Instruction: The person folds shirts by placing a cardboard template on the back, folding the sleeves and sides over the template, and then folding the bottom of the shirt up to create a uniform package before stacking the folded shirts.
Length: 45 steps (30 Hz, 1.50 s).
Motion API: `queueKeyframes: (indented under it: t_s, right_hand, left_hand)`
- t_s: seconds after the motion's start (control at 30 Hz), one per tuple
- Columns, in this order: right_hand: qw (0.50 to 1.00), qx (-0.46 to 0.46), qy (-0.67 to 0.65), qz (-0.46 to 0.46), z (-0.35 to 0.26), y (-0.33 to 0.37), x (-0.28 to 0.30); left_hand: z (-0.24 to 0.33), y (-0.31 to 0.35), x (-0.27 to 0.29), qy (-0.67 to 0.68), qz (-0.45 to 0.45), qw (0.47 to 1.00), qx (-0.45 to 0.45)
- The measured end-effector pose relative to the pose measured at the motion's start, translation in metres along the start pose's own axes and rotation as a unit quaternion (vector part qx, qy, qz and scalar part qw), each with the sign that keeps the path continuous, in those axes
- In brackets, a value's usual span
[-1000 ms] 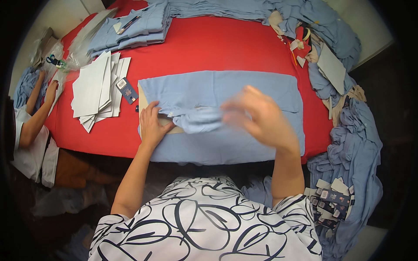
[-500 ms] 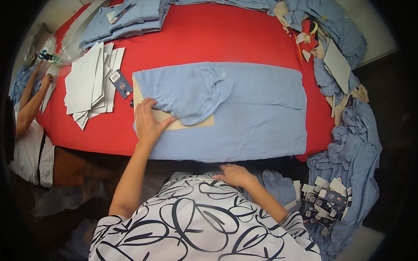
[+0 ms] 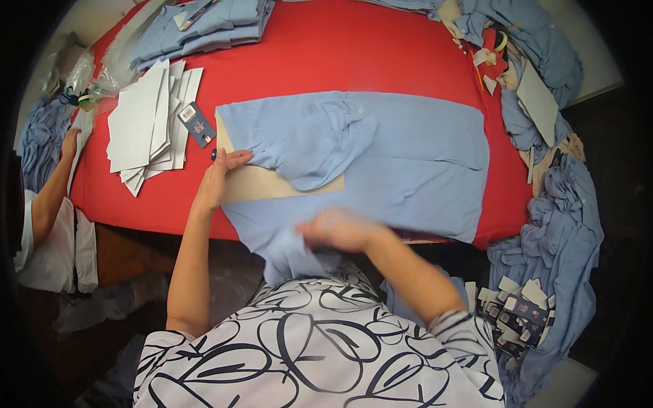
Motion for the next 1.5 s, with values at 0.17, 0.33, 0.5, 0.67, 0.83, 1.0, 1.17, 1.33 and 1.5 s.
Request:
queueKeyframes:
  t_s: [0.17,0.33,0.5,0.67,0.83,1.0,1.17,1.33,1.5]
  right_hand:
    - [0.831,0.3,-0.464,0.058,-0.081,-0.05,0.072]
    - [0.907,0.221,-0.038,0.357,-0.001,0.025,0.069]
    - [0.636,0.006,0.372,0.676,0.135,0.112,0.04]
    - [0.567,-0.031,0.396,0.722,0.197,0.147,0.074]
    - [0.52,-0.021,0.341,0.783,0.164,0.185,0.163]
    - [0.517,-0.037,0.448,0.729,0.099,0.165,0.271]
    - [0.51,-0.067,0.405,0.755,0.15,0.121,0.319]
    - [0.548,-0.067,0.39,0.737,0.16,0.135,0.353]
    - [0.45,-0.022,0.433,0.781,0.106,0.094,0.329]
  left_hand:
    - [0.008,-0.006,0.009,0.103,0.001,0.987,0.121]
    - [0.014,-0.001,0.0,-0.241,0.05,0.967,-0.059]
    - [0.027,-0.015,-0.029,-0.4,0.161,0.898,-0.082]
    - [0.011,-0.031,-0.057,-0.281,0.273,0.901,-0.184]
    - [-0.003,-0.042,-0.035,-0.301,0.243,0.905,-0.175]
    - [-0.007,-0.052,-0.02,-0.312,0.236,0.904,-0.17]
    - [-0.009,-0.058,-0.02,-0.31,0.265,0.895,-0.181]
    - [-0.007,-0.055,-0.014,-0.285,0.274,0.903,-0.167]
    - [0.005,-0.057,-0.017,-0.26,0.28,0.91,-0.158]
Point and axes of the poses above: each hand's wrist, its own y-axis away from the middle knuckle, its own x-axis out of the back of the hand, z = x × y, the point moved 2 cm from there along -y, towards the middle knuckle, and after that the axes turned 2 degrees about -z, right-handed, at the moved point
